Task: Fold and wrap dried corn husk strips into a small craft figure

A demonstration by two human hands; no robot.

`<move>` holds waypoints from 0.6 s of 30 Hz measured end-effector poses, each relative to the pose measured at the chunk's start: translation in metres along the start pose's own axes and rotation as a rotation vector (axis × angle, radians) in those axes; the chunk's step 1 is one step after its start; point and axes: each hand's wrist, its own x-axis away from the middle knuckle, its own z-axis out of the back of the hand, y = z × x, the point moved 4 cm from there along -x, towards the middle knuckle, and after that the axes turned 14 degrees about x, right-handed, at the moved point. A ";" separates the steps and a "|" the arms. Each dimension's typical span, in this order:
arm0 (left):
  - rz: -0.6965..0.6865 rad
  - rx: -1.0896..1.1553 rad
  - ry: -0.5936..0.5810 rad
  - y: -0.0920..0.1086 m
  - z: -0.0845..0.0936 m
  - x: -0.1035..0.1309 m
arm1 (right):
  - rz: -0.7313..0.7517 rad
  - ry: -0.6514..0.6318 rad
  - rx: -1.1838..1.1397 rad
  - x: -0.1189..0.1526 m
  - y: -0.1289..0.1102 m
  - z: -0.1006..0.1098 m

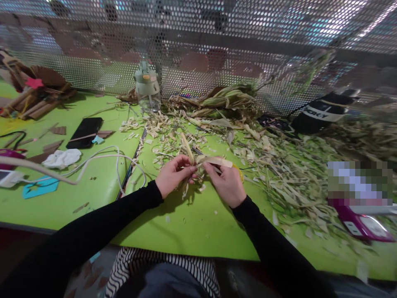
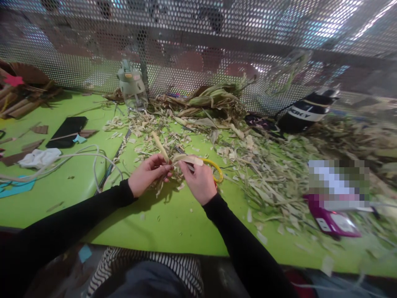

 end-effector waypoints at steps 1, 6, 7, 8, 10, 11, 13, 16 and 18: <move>0.001 0.001 -0.002 0.000 -0.001 0.000 | -0.026 -0.007 -0.014 0.000 0.003 -0.001; -0.005 0.080 0.094 -0.002 0.003 -0.002 | -0.078 0.013 -0.113 0.001 0.004 -0.003; -0.001 0.107 0.121 -0.002 0.005 -0.002 | -0.062 0.036 -0.111 0.002 0.002 -0.002; 0.009 0.132 0.144 -0.003 0.006 -0.003 | -0.036 0.054 -0.112 0.002 -0.001 0.000; 0.032 0.170 0.197 -0.002 0.008 -0.003 | 0.051 0.021 -0.168 0.004 -0.005 0.003; 0.036 0.183 0.225 -0.001 0.010 -0.003 | 0.093 -0.028 -0.232 0.005 -0.007 0.004; 0.024 0.198 0.258 0.002 0.012 -0.004 | 0.133 -0.113 -0.383 0.007 -0.006 0.006; 0.038 0.173 0.167 0.002 0.010 -0.005 | 0.060 -0.001 -0.456 0.005 0.001 0.015; 0.078 0.121 0.046 -0.004 0.007 -0.003 | 0.056 0.093 -0.342 0.003 0.001 0.017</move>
